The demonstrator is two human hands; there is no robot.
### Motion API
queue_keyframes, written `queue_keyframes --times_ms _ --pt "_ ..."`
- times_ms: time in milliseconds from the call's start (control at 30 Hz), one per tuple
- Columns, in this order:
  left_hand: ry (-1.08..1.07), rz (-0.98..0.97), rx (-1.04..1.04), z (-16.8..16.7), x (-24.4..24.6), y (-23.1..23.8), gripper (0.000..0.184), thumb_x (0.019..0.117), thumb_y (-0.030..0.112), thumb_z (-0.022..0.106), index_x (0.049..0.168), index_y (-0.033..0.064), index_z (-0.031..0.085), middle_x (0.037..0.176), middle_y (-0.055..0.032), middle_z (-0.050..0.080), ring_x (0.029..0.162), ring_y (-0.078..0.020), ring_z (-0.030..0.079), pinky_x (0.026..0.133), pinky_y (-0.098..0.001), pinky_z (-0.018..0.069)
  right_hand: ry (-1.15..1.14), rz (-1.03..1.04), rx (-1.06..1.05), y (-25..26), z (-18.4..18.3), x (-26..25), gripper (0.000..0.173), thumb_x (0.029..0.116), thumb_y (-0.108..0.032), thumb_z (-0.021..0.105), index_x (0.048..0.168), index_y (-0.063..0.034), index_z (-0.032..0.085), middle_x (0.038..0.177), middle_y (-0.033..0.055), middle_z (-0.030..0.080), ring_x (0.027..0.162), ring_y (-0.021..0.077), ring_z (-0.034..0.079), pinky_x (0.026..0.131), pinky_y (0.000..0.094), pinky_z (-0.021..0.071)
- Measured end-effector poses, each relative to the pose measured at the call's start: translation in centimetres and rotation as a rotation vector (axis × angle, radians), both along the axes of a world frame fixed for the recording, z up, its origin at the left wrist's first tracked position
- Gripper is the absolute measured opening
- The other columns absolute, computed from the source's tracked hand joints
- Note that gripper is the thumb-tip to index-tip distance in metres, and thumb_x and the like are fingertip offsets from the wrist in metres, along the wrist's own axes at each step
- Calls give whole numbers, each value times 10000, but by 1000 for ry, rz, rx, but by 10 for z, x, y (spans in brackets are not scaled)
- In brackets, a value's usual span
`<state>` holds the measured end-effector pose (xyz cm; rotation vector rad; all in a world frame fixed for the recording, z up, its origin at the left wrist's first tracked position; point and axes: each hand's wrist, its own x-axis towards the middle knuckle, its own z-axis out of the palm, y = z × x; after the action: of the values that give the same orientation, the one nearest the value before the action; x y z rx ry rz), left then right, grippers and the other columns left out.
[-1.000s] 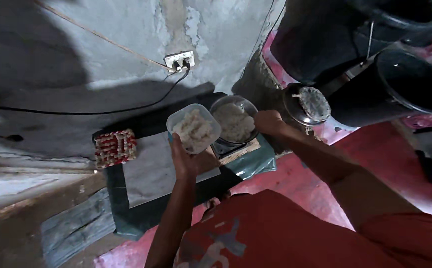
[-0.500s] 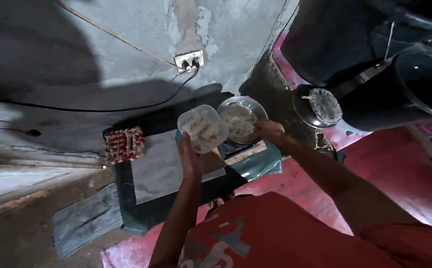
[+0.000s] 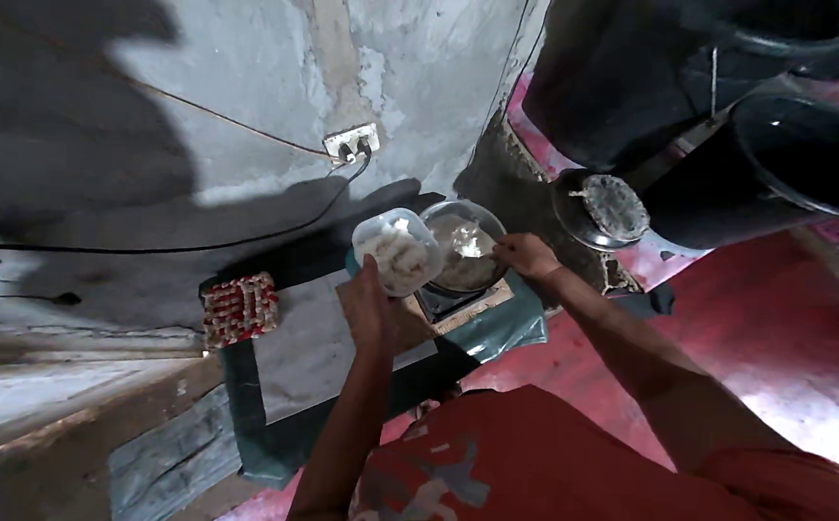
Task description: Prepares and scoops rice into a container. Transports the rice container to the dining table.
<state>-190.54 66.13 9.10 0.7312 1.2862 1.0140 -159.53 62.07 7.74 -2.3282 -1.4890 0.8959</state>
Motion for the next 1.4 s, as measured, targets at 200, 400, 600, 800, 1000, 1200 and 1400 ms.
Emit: queue_keyframes --times_ms 200,400,600,800,1000,1200,1400 --pt "207 -74 37 25 31 -3 574 1065 542 455 1300 45 621 1190 -173 680 1072 -254 678 907 -468 581 -176 -16 150 -18 88 -21 372 1068 -401 537 1373 -233 667 1173 119 743 1057 368 711 893 685 526" --pt "-97 -74 -121 19 74 0 614 1054 606 404 1399 122 558 1259 -177 655 1103 -310 661 853 -527 578 -480 145 372 -26 111 -76 498 998 -60 565 1467 -228 588 1192 185 700 895 405 722 710 608 583" --pt "-202 -101 -144 25 73 -6 599 1066 584 388 1470 155 497 1376 -157 606 1216 -304 621 920 -539 564 -645 230 581 -42 122 -72 513 961 -21 589 1416 -251 639 1016 171 698 806 372 706 611 533 568" --pt "-277 -139 -96 24 70 -12 567 1082 556 359 1498 190 481 1386 -134 613 1204 -297 632 911 -525 571 -638 411 610 -43 106 -80 539 933 21 599 1352 -307 689 970 172 699 805 372 702 623 520 570" --pt "-208 -137 11 15 59 -15 535 1097 501 365 1459 128 494 1277 -155 634 1072 -245 655 831 -428 580 -617 281 637 -36 142 -70 507 933 -12 598 1370 -255 679 1019 175 700 796 377 701 604 551 557" --pt "-224 -107 13 15 56 -18 514 1105 457 377 1459 101 488 1296 -169 629 1115 -257 649 883 -442 575 -542 335 586 -24 119 -88 508 934 -14 600 1377 -251 678 1003 174 702 761 363 704 595 545 568" --pt "-224 -89 62 9 51 -17 530 1094 495 379 1445 120 510 1290 -148 640 1117 -253 655 888 -444 579 -567 408 597 -28 117 -86 530 905 4 623 1364 -252 687 978 169 700 755 365 699 582 528 560"
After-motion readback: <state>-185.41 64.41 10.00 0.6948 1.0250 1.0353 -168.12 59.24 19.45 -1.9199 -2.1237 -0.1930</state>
